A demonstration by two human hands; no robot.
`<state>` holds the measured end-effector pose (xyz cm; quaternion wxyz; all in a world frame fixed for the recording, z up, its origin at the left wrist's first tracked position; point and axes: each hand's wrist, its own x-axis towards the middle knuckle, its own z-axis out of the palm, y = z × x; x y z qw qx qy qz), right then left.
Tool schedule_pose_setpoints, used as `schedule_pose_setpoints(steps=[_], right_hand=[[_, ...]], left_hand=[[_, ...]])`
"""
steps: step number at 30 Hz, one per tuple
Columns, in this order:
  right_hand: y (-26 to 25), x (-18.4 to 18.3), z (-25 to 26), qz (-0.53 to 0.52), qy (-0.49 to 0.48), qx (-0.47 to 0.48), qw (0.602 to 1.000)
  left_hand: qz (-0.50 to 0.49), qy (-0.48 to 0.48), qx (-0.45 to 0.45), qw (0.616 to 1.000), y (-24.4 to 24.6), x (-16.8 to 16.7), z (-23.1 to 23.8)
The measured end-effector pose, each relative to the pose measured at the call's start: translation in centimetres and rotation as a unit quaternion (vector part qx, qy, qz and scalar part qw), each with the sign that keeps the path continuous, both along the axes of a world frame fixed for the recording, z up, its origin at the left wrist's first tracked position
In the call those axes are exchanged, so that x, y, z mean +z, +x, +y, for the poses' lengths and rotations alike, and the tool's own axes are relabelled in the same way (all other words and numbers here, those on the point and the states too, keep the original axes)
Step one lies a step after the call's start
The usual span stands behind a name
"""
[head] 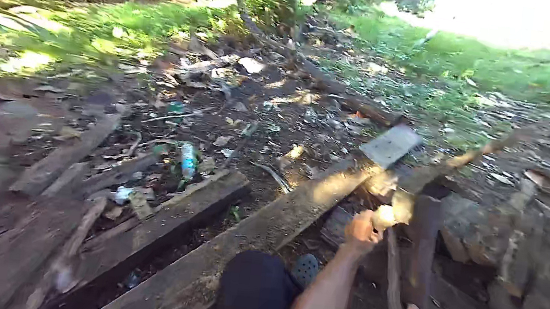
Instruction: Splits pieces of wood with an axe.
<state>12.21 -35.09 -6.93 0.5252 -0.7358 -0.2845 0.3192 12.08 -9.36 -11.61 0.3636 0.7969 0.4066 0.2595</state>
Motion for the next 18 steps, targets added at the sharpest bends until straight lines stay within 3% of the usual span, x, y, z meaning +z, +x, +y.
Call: schedule_pose_setpoints(steps=[4,7,12,18], right_hand=[[0.1,6.6,-1.4,0.071,-0.051,-0.013,0.996],[-0.1,7.8,-1.8,0.063,-0.072,-0.017,0.995],[-0.5,5.7,-2.0,0.018,-0.053,-0.018,0.998],[1.5,-0.8,-0.8,-0.039,0.005,-0.035,0.999]], left_hand=[[0.034,-0.008,-0.002,0.999,0.1,-0.9,0.1],[0.062,-0.001,0.001,0.998,0.4,-1.2,0.3],[0.064,-0.003,-0.002,0.998,0.3,-0.9,0.2],[0.092,-0.006,-0.009,0.996,0.6,-0.6,0.7]])
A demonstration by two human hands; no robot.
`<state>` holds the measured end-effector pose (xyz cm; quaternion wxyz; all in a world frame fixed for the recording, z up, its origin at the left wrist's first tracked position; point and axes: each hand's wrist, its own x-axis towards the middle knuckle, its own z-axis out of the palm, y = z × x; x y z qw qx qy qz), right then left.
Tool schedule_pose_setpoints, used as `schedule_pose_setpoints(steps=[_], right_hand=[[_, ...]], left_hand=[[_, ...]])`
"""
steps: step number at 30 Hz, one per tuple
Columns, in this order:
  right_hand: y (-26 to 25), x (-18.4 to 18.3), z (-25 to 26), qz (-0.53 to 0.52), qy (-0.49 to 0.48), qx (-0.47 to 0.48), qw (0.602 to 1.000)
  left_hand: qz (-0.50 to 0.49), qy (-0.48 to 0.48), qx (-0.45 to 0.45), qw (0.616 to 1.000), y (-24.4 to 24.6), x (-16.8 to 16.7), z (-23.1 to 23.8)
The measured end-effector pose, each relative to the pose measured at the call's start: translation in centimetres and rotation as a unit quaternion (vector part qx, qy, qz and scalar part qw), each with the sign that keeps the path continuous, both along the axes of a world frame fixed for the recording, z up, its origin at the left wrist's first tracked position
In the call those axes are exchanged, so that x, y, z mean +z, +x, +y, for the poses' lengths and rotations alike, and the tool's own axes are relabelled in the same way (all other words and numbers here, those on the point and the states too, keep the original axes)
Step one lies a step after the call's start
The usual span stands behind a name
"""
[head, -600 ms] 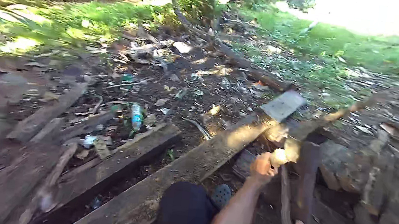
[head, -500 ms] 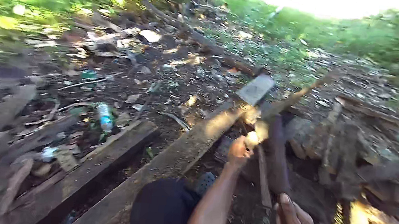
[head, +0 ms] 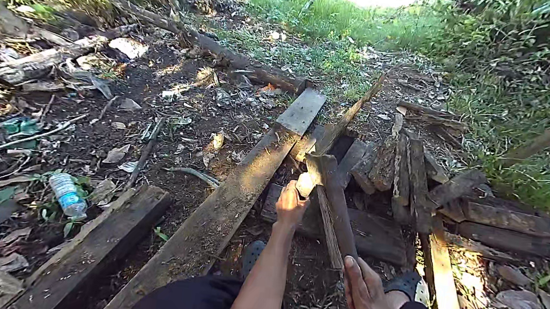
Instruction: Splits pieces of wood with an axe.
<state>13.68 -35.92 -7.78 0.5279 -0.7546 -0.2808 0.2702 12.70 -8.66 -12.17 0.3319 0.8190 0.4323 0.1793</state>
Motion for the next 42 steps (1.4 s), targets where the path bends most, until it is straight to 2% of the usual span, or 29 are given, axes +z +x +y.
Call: schedule_pose_setpoints(steps=[2,6,10,14,16,18,19,22,23,26,33,38,42], right_hand=[[-0.5,0.5,0.3,0.019,0.003,-0.012,1.000],[-1.6,4.9,-0.6,0.083,0.001,-0.007,0.997],[-1.9,7.1,-0.8,-0.004,0.117,-0.028,0.993],[-1.8,9.5,0.0,-0.094,0.269,-0.027,0.958],[-1.5,9.7,0.3,-0.127,0.306,-0.030,0.943],[-1.3,8.6,0.3,-0.145,0.275,-0.045,0.949],[-1.3,7.3,0.2,-0.139,0.223,-0.054,0.963],[-0.7,1.8,-0.4,-0.065,-0.033,-0.047,0.996],[-0.4,0.6,-0.4,-0.048,-0.073,-0.048,0.995],[-0.7,0.0,-0.2,-0.010,-0.077,-0.056,0.995],[-1.5,4.1,-0.1,0.124,-0.035,-0.008,0.992],[-1.4,0.9,0.1,0.029,-0.018,-0.023,0.999],[-2.1,4.0,-0.6,0.079,-0.021,-0.015,0.996]], left_hand=[[0.012,0.007,-0.004,1.000,0.2,0.2,-0.1],[0.013,0.017,-0.007,1.000,0.0,-0.1,-0.3],[-0.013,0.031,-0.007,0.999,0.5,-1.1,-0.5],[-0.024,0.044,-0.003,0.999,0.5,-1.3,-0.6],[-0.027,0.044,0.000,0.999,0.5,-1.0,-0.6],[-0.030,0.048,0.007,0.998,0.4,-0.8,-0.7],[-0.029,0.049,0.008,0.998,0.3,-0.8,-0.6],[-0.020,0.048,0.001,0.999,0.1,-1.2,-0.5],[-0.015,0.045,-0.006,0.999,0.3,-1.1,-0.4],[-0.008,0.017,-0.013,1.000,0.3,-0.1,-0.5],[-0.043,0.005,0.003,0.999,-0.3,-0.4,-0.3],[-0.019,0.025,0.002,1.000,-0.1,-0.3,-0.2],[-0.007,0.026,0.008,1.000,-0.4,-0.1,-0.3]])
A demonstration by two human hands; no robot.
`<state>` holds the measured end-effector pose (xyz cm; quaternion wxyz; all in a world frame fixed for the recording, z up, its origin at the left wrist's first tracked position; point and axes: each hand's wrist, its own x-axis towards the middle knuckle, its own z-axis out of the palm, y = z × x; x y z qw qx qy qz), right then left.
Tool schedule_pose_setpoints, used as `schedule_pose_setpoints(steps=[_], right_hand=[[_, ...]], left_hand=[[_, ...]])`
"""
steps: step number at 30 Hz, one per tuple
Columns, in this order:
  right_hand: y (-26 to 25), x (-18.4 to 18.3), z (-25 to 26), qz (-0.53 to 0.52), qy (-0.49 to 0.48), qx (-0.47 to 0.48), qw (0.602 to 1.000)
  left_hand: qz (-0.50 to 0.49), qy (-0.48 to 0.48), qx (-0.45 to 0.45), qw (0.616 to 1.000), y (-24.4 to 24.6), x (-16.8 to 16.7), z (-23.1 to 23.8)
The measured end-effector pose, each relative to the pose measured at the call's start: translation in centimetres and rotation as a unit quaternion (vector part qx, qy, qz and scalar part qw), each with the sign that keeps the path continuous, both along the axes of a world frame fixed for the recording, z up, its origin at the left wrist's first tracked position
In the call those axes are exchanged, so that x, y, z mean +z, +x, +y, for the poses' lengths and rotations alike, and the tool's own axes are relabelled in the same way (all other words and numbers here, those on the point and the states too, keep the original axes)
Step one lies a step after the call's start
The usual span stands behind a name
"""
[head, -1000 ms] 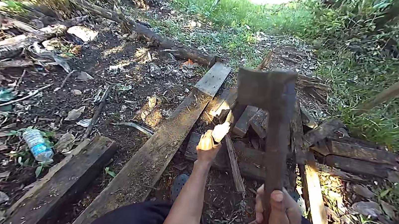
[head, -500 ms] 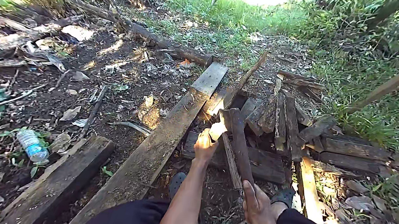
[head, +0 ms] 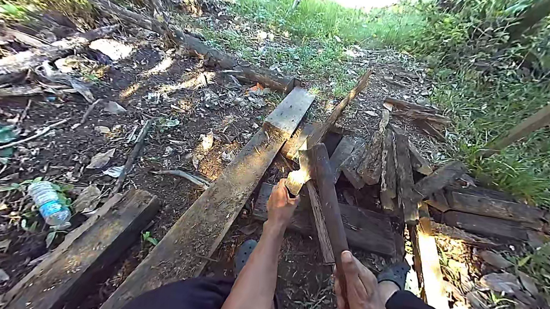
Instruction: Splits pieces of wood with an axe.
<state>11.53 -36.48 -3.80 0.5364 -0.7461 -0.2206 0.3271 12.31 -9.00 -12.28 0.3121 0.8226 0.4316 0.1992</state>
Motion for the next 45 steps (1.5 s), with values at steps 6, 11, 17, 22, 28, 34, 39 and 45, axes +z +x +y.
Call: schedule_pose_setpoints(steps=[6,11,17,22,28,34,39,45], right_hand=[[-1.2,3.6,0.5,-0.037,0.152,-0.028,0.987],[0.3,6.9,1.9,-0.194,0.338,-0.023,0.921],[0.4,-0.2,1.0,-0.167,0.058,-0.030,0.984],[-0.3,-4.7,1.1,-0.124,-0.064,-0.023,0.990],[0.2,-5.2,1.8,-0.117,-0.014,0.013,0.993],[0.6,-8.6,2.2,-0.053,0.043,0.023,0.997],[-0.1,2.4,0.3,0.036,-0.029,0.048,0.998],[-0.4,5.2,-0.4,0.030,0.002,0.025,0.999]], left_hand=[[-0.005,-0.005,-0.004,1.000,0.4,0.0,-0.2],[-0.017,-0.013,-0.002,1.000,0.8,0.0,0.2],[-0.042,-0.023,-0.003,0.999,0.2,-0.7,0.2],[-0.036,-0.007,-0.002,0.999,0.0,-0.4,0.0],[-0.023,-0.019,0.028,0.999,-0.6,0.1,0.5],[-0.004,0.000,0.023,1.000,0.2,-0.5,0.3],[0.006,0.003,0.021,1.000,0.2,-0.3,0.4],[0.001,-0.005,0.017,1.000,0.4,0.1,0.1]])
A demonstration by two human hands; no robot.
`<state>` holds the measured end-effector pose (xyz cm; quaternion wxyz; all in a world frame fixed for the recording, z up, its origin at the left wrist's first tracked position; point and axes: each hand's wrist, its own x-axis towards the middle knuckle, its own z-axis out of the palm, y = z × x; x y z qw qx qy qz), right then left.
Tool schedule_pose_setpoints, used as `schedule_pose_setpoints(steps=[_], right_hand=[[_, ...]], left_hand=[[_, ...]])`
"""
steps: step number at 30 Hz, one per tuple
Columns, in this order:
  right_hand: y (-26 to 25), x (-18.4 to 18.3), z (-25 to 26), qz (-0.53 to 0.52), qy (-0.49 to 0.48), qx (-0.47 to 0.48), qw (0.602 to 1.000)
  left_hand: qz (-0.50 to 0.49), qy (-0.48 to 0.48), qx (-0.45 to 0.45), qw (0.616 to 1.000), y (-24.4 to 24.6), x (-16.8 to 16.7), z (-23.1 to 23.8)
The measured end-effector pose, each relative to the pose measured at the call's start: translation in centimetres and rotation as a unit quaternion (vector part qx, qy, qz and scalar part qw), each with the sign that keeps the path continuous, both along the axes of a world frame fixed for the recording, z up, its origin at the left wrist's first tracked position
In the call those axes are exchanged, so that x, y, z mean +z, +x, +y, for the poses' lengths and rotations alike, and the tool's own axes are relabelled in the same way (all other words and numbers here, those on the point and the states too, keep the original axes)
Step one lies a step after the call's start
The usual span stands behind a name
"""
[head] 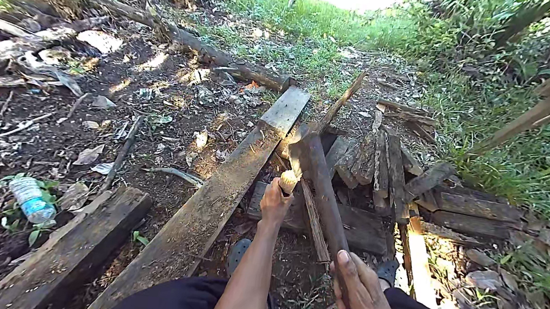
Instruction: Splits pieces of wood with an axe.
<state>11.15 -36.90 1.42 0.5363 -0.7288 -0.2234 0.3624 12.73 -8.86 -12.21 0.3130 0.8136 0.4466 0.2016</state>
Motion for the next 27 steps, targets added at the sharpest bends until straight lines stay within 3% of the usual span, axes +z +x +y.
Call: schedule_pose_setpoints(steps=[5,10,13,15,19,23,27], right_hand=[[-0.7,-0.3,0.8,-0.104,0.133,-0.023,0.985],[0.3,1.8,1.9,-0.221,0.294,-0.037,0.929],[0.9,2.1,2.3,-0.252,0.339,-0.038,0.906],[1.1,0.4,2.0,-0.252,0.280,-0.048,0.925],[1.8,-7.2,1.4,-0.181,-0.027,-0.030,0.983],[1.3,-8.5,1.3,-0.089,-0.040,-0.024,0.995],[1.4,-8.5,1.4,-0.088,-0.024,-0.022,0.996]], left_hand=[[-0.002,0.003,0.009,1.000,-0.1,0.0,0.3],[0.009,-0.010,0.008,1.000,0.0,0.2,0.2],[0.006,-0.018,0.007,1.000,0.0,0.2,0.3],[-0.012,-0.027,0.007,1.000,-0.1,0.1,0.5],[-0.037,-0.029,0.001,0.999,-0.1,-0.2,0.6],[-0.026,-0.030,-0.001,0.999,-0.1,0.1,0.3],[-0.006,-0.035,0.001,0.999,-0.2,0.2,0.5]])
